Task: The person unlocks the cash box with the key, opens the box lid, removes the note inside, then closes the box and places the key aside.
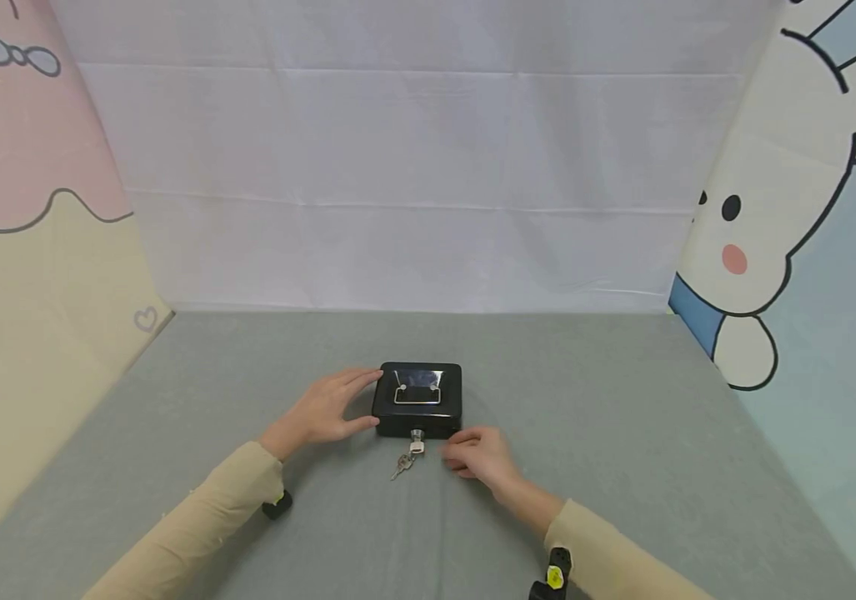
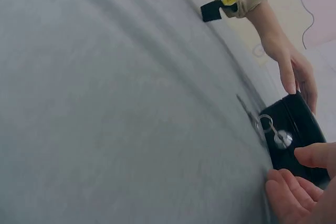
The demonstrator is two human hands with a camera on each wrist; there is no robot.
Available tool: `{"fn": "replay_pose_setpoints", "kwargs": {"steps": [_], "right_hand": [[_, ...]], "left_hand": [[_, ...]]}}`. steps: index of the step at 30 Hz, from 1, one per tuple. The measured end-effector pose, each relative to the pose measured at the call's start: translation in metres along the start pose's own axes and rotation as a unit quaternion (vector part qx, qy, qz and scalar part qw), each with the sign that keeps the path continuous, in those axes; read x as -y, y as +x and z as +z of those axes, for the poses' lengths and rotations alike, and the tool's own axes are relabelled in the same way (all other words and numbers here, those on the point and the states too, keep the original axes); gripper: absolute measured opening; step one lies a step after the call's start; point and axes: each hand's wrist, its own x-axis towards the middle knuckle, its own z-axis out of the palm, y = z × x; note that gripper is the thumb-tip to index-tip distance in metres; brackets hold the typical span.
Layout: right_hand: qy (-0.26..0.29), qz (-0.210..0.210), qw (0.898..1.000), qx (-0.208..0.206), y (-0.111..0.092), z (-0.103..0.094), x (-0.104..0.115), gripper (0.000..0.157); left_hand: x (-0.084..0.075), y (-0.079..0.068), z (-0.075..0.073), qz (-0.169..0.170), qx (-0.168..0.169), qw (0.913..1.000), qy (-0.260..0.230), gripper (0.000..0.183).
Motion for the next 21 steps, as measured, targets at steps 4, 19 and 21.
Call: {"fn": "replay_pose_setpoints", "kwargs": {"steps": [4, 19, 21], "right_hand": [[-0.028, -0.035, 0.998, -0.043, 0.001, -0.014, -0.001, 0.029], [-0.105, -0.215, 0.97, -0.028, 0.028, -0.04, -0.01, 0.05], [-0.124, -0.239, 0.963, -0.019, 0.029, -0.04, -0.01, 0.052]], "left_hand": [[0.0, 0.0, 0.0, -0.002, 0.001, 1.0, -0.004, 0.07], [-0.001, -0.002, 0.001, -0.028, 0.006, 0.9994, -0.018, 0.074], [-0.001, -0.002, 0.001, -0.033, 0.011, 0.9992, -0.019, 0.075]]}}
